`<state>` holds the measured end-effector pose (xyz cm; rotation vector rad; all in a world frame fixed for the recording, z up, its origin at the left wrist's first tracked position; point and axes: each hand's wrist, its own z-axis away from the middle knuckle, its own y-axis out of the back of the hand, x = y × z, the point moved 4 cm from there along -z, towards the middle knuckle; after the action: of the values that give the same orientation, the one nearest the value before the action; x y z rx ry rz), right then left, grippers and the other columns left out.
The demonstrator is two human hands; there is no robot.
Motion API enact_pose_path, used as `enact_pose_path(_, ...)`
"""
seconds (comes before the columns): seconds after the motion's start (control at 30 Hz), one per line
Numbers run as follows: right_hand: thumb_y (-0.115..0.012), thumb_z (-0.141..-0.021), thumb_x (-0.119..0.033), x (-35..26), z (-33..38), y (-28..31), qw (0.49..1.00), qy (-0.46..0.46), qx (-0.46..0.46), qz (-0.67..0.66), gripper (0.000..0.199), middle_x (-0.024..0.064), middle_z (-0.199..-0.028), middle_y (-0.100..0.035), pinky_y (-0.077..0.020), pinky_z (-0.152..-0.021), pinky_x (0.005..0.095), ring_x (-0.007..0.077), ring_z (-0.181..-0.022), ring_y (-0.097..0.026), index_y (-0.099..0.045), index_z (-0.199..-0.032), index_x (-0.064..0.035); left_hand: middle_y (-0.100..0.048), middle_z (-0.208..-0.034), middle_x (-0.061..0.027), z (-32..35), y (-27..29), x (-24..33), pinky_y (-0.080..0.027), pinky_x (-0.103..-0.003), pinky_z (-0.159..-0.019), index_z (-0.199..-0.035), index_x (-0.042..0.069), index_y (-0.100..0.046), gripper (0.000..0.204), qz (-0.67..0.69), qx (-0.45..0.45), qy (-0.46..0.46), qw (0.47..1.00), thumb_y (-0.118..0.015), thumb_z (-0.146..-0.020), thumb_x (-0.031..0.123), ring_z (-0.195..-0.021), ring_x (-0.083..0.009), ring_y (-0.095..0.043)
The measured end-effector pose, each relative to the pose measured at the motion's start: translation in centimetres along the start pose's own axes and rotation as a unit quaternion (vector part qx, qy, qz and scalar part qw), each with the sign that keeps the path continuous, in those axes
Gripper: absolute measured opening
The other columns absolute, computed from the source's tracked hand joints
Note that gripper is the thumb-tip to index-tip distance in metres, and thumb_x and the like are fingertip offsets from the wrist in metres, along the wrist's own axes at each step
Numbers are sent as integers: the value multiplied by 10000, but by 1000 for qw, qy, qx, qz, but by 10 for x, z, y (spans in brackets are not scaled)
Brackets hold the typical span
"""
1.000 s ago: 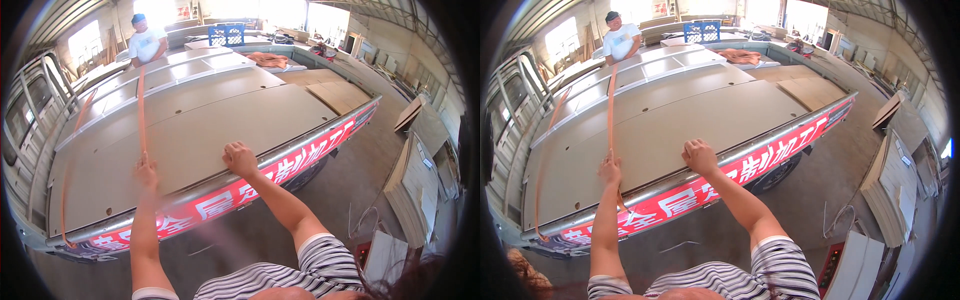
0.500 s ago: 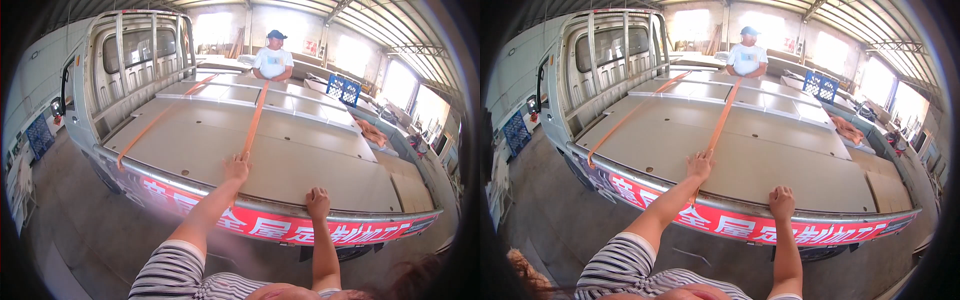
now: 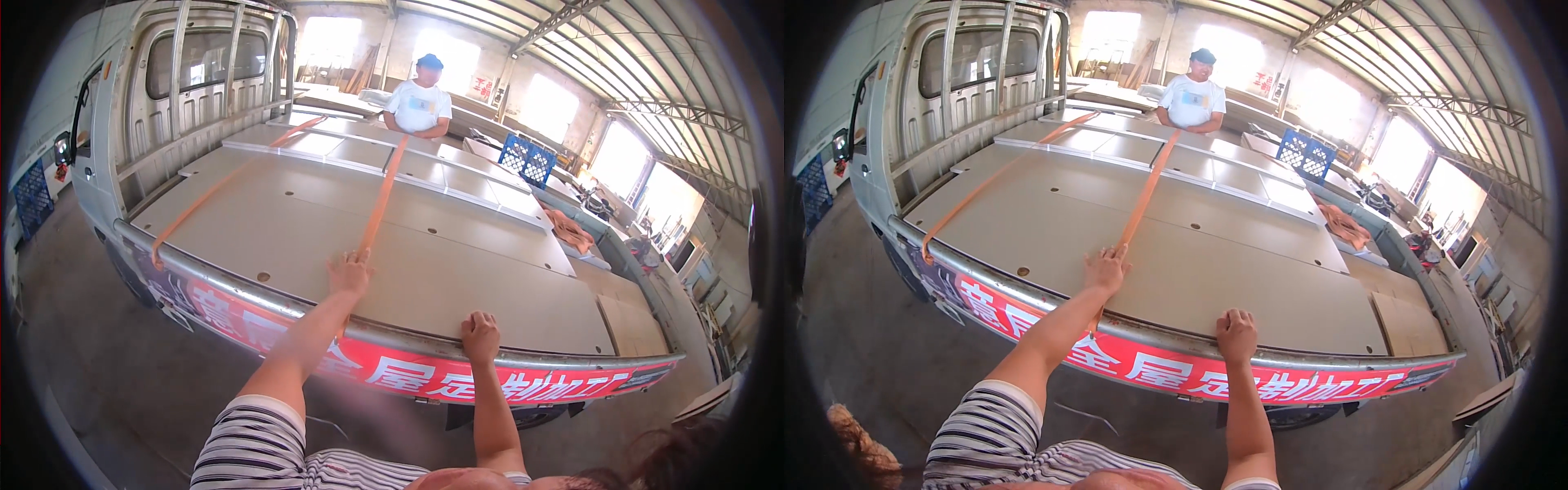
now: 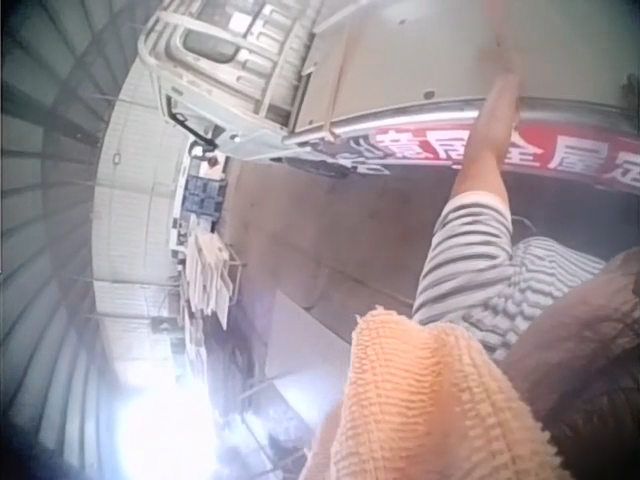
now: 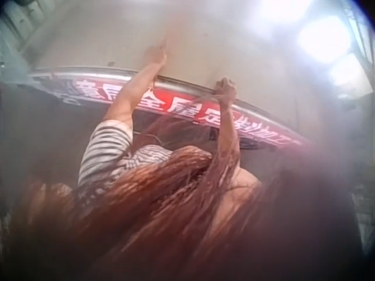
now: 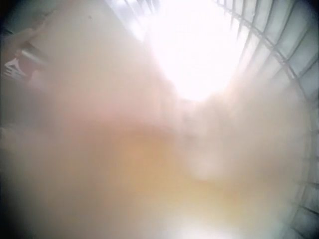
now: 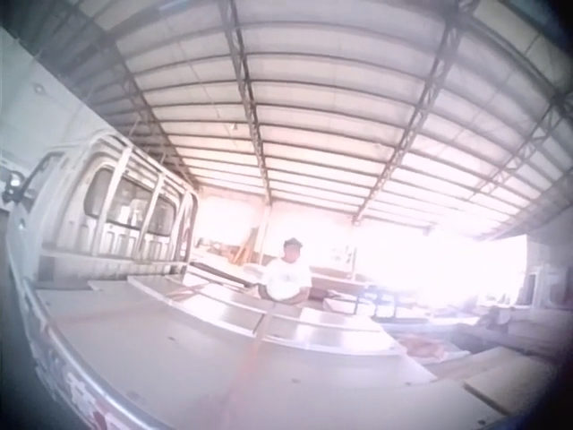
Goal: The person stacks wooden boards in the bed of a truck, closes the tailgate, and secures the load by threading and tightening orange straps across the boards by hand.
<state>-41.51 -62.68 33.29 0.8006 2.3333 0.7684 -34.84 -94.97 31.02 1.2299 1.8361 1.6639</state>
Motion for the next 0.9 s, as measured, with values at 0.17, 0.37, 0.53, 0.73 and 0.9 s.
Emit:
enact_pose_path(0.17,-552,-844,-168,-1,-1,1,1000,4,-3,-2,171,153,-861,-648,-501,-759,454,345,-876,-605,-633,-807,-22,-420,-1468,-25,-4,-5,-6,-195,-607,-1116,-1472,274,-335,574,8,25,-13,1000,-485,-943,436,-1372,-222,-356)
enact_pose_path(0.37,-547,-842,-175,3,1,0,1000,5,0,-3,182,158,-874,-651,-499,-763,456,351,-880,-608,-628,-806,-17,-438,-1454,-29,4,0,-1,-193,-616,-1118,-1464,271,-348,559,19,8,-7,1000,-483,-946,433,-1364,-240,-369)
enact_pose_path(0.53,-550,-844,-172,2,3,2,1000,7,-2,-1,184,163,-865,-649,-499,-765,455,356,-872,-607,-624,-795,-11,-441,-1451,-26,4,0,-2,-207,-612,-1118,-1463,277,-348,556,26,19,-3,999,-487,-947,433,-1363,-244,-370)
enact_pose_path(0.73,-547,-850,-166,0,1,0,1000,15,-15,3,187,177,-855,-645,-493,-756,459,363,-863,-604,-620,-800,-1,-441,-1449,-29,1,-3,-3,-216,-609,-1113,-1458,280,-358,546,26,7,6,1000,-492,-947,417,-1356,-242,-377)
enact_pose_path(0.9,-542,-882,-190,0,-1,1,1000,18,-5,6,219,177,-854,-645,-487,-765,456,360,-854,-603,-625,-804,-4,-439,-1453,-25,3,6,0,-192,-611,-1118,-1448,264,-381,514,29,24,-4,999,-471,-957,387,-1367,-230,-362)
